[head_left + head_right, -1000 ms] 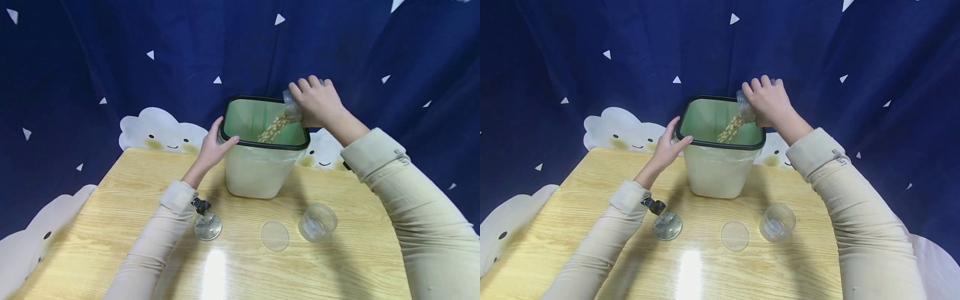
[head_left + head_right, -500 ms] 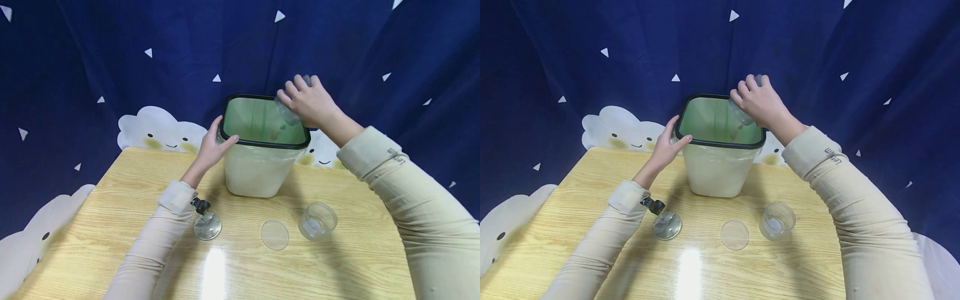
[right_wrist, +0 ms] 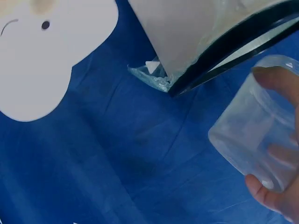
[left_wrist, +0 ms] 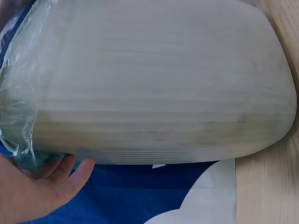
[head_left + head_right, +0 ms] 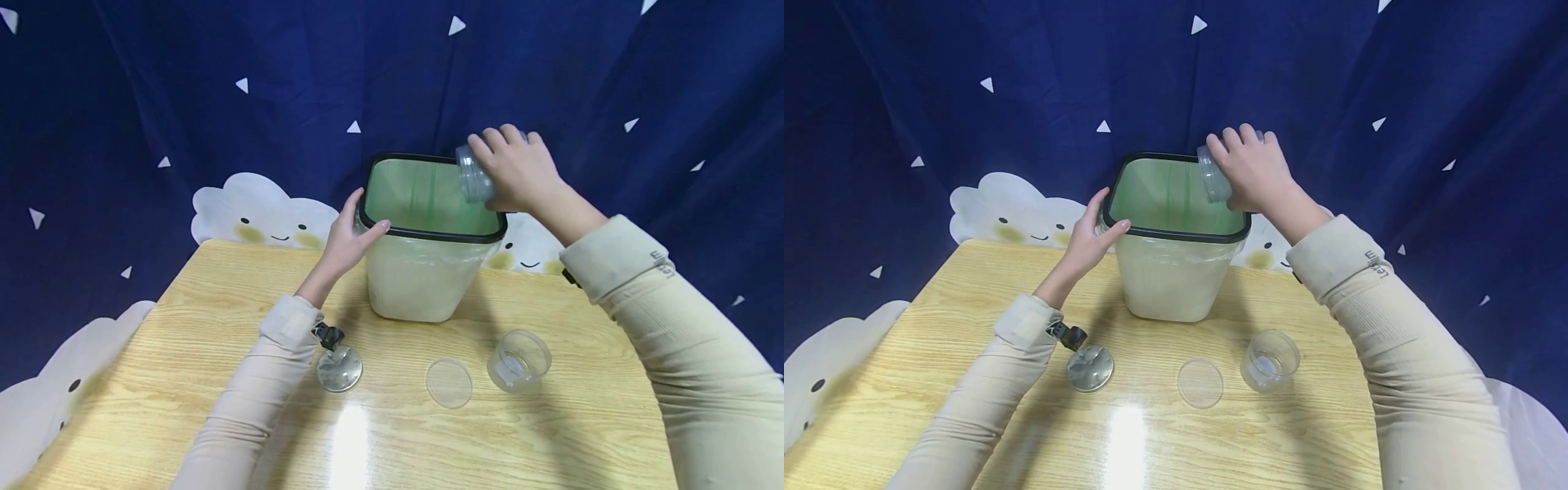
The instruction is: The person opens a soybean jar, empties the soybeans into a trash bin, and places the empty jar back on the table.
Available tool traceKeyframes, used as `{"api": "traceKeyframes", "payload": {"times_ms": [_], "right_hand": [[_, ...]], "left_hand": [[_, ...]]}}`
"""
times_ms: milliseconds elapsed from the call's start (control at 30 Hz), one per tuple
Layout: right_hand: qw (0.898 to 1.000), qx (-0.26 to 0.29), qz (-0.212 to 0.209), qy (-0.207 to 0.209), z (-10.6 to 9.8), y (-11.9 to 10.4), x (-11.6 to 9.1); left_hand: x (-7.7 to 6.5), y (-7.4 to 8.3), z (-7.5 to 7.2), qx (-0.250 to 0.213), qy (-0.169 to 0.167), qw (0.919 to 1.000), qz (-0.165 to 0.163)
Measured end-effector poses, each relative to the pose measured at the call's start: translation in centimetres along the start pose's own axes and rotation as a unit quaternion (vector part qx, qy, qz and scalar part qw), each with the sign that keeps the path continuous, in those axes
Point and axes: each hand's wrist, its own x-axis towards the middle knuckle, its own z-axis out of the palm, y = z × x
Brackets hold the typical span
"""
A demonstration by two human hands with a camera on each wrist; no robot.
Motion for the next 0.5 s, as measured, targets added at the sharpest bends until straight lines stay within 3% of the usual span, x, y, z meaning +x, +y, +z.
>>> {"api": "traceKeyframes", "payload": {"times_ms": [200,267,433,500], "right_hand": [[0.998,0.004,0.056,0.04,-0.18,-0.05,0.02],[0.998,-0.003,0.051,0.045,-0.12,-0.15,-0.02],[1.0,-0.026,0.012,0.007,-0.05,-0.38,-0.16],[0.999,-0.032,0.016,0.013,-0.1,-0.37,-0.17]], "left_hand": [[0.0,-0.21,-0.18,0.001,0.001,1.0,0.0],[0.01,-0.3,-0.2,0.002,-0.001,1.0,0.0],[-0.07,-0.36,-0.19,-0.002,-0.003,1.0,0.001],[-0.12,-0.32,-0.19,-0.004,-0.003,1.0,0.003]]}}
